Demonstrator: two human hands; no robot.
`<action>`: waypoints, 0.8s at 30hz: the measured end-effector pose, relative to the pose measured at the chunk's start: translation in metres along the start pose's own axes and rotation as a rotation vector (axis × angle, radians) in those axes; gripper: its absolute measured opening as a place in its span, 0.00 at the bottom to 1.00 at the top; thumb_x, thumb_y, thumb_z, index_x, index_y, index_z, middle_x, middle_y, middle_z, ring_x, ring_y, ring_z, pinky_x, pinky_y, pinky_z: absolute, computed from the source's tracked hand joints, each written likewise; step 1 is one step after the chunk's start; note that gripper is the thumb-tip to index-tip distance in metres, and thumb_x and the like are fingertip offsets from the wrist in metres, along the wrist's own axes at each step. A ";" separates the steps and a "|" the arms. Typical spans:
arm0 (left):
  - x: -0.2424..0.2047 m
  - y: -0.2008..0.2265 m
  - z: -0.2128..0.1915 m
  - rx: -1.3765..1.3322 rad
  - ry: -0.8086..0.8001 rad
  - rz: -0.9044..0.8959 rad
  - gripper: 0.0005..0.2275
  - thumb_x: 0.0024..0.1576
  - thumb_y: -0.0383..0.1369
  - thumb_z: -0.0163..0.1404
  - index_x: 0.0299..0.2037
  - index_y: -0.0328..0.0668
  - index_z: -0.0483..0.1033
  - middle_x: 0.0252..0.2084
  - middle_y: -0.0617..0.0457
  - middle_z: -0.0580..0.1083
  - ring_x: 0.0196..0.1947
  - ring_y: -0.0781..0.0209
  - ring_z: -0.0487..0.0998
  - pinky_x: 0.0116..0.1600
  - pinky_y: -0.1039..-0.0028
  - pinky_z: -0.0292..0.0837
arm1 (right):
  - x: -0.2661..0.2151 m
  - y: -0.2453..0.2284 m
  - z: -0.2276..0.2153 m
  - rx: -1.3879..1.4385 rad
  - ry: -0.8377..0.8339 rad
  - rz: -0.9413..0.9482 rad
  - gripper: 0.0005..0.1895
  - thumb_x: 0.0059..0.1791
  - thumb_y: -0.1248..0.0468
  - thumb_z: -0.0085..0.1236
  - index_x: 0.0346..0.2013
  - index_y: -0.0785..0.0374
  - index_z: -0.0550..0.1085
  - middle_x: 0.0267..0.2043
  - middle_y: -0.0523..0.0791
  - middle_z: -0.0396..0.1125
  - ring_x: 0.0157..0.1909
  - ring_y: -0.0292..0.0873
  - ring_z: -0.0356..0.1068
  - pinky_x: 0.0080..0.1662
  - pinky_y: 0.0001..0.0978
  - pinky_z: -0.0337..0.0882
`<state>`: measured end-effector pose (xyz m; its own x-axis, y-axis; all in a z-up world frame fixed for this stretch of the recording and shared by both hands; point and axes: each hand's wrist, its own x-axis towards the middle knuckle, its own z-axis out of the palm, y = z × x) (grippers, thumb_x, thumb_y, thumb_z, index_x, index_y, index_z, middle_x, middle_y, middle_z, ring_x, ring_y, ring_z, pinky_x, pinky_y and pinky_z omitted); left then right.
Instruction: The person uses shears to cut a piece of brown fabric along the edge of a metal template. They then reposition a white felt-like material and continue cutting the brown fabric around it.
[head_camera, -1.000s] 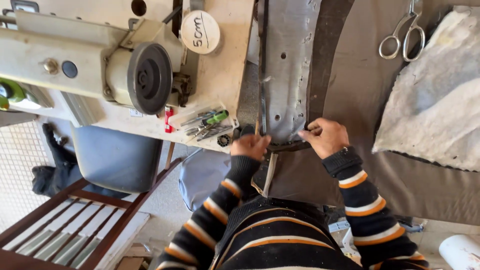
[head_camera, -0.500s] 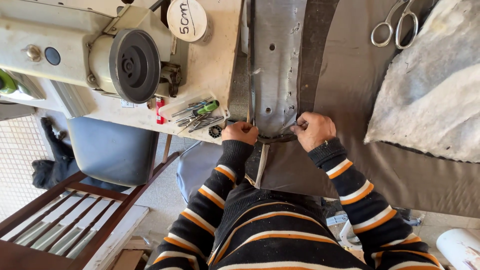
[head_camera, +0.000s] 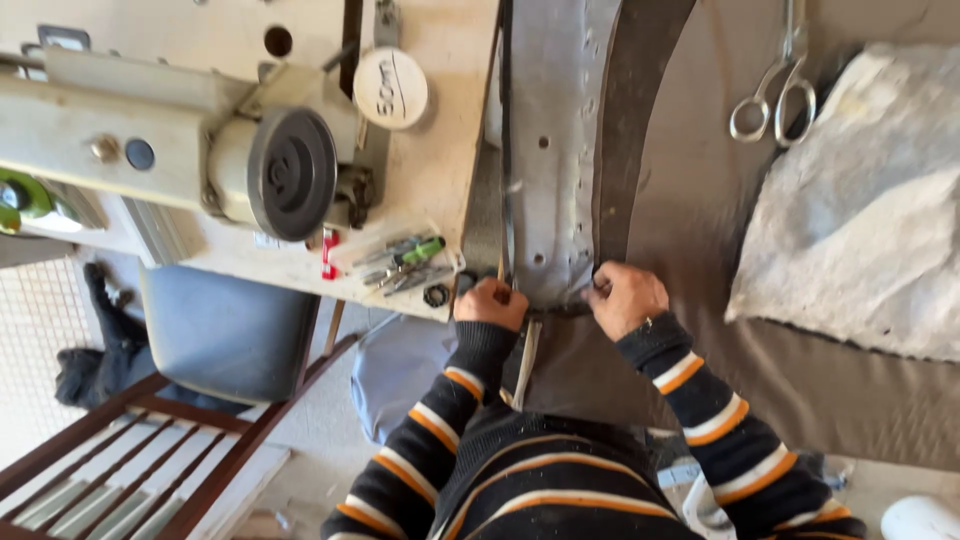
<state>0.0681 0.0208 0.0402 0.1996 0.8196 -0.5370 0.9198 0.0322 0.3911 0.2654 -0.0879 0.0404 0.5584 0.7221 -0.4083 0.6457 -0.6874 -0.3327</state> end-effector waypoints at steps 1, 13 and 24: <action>0.000 0.001 0.001 -0.005 0.007 0.007 0.12 0.48 0.46 0.52 0.31 0.51 0.82 0.27 0.50 0.81 0.36 0.44 0.83 0.47 0.59 0.77 | 0.006 -0.007 -0.010 -0.002 0.010 -0.004 0.08 0.39 0.51 0.67 0.28 0.44 0.77 0.24 0.34 0.73 0.38 0.42 0.77 0.42 0.37 0.75; 0.001 0.002 0.002 -0.081 -0.028 -0.086 0.09 0.44 0.42 0.55 0.29 0.52 0.81 0.25 0.53 0.80 0.34 0.46 0.83 0.44 0.61 0.79 | 0.144 -0.058 -0.038 0.091 0.346 -0.147 0.21 0.35 0.54 0.75 0.36 0.49 0.73 0.37 0.40 0.68 0.43 0.48 0.74 0.45 0.41 0.73; 0.003 -0.005 0.008 -0.114 -0.012 -0.052 0.09 0.43 0.42 0.56 0.29 0.52 0.80 0.24 0.56 0.80 0.32 0.52 0.83 0.40 0.65 0.80 | 0.034 -0.050 0.011 0.164 0.404 0.070 0.48 0.26 0.63 0.81 0.57 0.58 0.66 0.53 0.52 0.63 0.54 0.58 0.68 0.57 0.47 0.68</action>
<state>0.0669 0.0185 0.0308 0.1575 0.8086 -0.5669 0.8847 0.1395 0.4448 0.2462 -0.0295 0.0337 0.7778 0.6233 -0.0807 0.5258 -0.7156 -0.4599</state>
